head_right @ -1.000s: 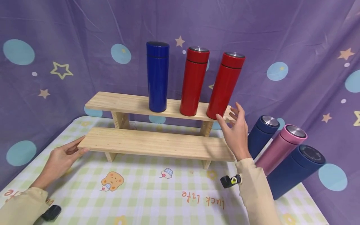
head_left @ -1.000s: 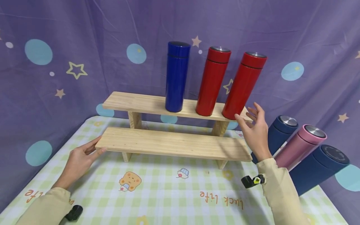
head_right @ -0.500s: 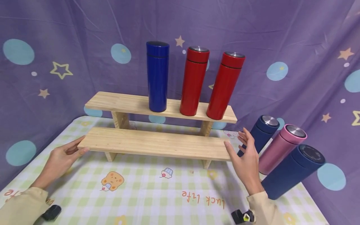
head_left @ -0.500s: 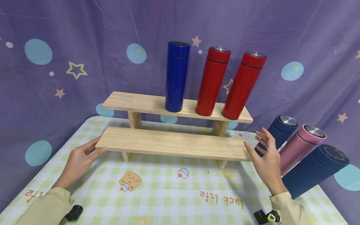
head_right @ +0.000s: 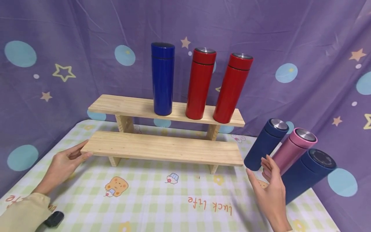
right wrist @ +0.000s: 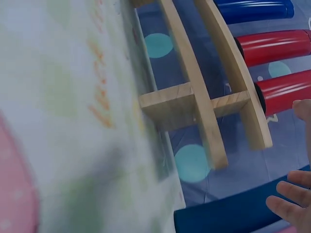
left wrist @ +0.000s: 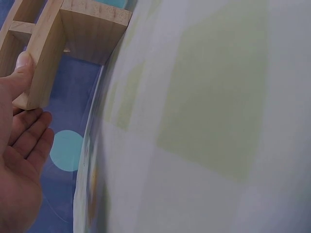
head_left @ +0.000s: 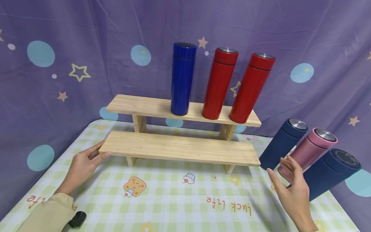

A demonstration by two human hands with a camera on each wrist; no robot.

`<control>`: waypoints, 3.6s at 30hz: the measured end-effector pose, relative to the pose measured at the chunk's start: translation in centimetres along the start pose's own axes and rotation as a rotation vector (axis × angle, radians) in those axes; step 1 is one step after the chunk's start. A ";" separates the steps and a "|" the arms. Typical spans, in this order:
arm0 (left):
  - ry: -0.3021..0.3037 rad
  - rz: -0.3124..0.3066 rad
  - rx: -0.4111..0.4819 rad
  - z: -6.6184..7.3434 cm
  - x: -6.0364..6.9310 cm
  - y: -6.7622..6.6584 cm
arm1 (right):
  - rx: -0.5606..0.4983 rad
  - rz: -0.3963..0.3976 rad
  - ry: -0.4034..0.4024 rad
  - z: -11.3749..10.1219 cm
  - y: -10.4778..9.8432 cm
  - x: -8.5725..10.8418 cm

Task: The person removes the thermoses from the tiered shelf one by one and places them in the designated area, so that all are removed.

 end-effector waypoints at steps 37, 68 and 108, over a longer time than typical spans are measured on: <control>0.018 0.006 -0.001 0.0 -0.1 0.0 | 0.131 0.500 0.332 6.5 -6.5 5.3; 0.016 0.013 -0.008 0.2 0.0 -0.1 | 0.072 0.305 0.554 10.3 -6.0 3.8; 0.022 0.015 -0.003 0.0 0.0 -0.1 | -0.034 0.190 0.061 -1.8 -2.6 -0.3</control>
Point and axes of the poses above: each hand's wrist, its own x-axis away from the middle knuckle, its own y-axis out of the palm, z = x × y, the point moved 8 cm from there along -x, towards the middle knuckle, and after that the axes turned 9 degrees about -z, right-handed, at the moved point
